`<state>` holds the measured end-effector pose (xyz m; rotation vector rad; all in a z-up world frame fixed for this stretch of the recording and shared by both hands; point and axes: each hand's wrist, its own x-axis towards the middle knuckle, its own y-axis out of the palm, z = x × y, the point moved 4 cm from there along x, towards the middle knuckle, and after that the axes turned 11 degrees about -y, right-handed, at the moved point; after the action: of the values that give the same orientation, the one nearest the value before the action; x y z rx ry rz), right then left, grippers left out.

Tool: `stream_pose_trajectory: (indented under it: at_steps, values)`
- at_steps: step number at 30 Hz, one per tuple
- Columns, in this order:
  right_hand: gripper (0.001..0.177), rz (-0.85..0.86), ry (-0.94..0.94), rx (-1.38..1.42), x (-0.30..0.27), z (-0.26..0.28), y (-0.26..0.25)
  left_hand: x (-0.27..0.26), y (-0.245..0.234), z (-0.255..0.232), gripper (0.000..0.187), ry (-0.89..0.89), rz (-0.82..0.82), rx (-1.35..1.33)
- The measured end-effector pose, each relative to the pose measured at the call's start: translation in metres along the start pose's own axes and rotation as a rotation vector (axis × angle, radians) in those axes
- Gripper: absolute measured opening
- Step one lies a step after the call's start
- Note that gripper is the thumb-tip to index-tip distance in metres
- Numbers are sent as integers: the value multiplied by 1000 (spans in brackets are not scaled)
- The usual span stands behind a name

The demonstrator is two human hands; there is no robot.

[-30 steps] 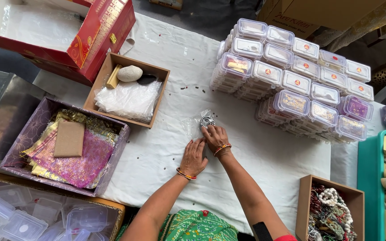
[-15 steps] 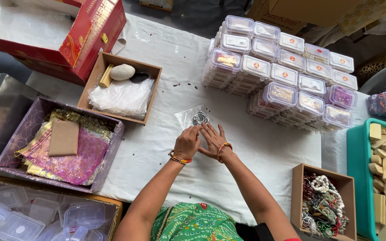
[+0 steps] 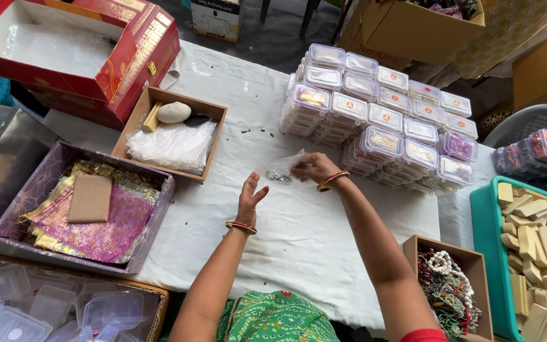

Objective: The person packs jewelry items into small plastic containers. They handle a silver beaded bracelet, wrapping it in a clear plastic sheet and a pink decorative pouch before placing it into a container. They also pack a small beaded item into a clear plastic bag and a container.

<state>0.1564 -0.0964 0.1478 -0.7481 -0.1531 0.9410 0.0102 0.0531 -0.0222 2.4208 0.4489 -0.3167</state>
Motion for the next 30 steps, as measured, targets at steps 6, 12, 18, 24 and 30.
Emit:
stream_pose_trajectory:
  at_steps: [6, 12, 18, 24, 30]
  values:
    - [26, 5, 27, 670, -38, -28, 4, -16, 29, -34, 44, -161, 374, -22]
    - [32, -147, 155, 764, -73, -25, 5, -31, 44, -51, 30, -291, 335, 101]
    - [28, -179, 86, 675, -73, -55, 6, -34, 56, -63, 31, -329, 364, 232]
    - [23, -192, 111, 712, -75, -65, 7, -20, 42, -47, 30, -320, 416, 251]
    - [15, -282, 111, 854, -72, -80, 16, -15, 46, -45, 9, -365, 314, 97]
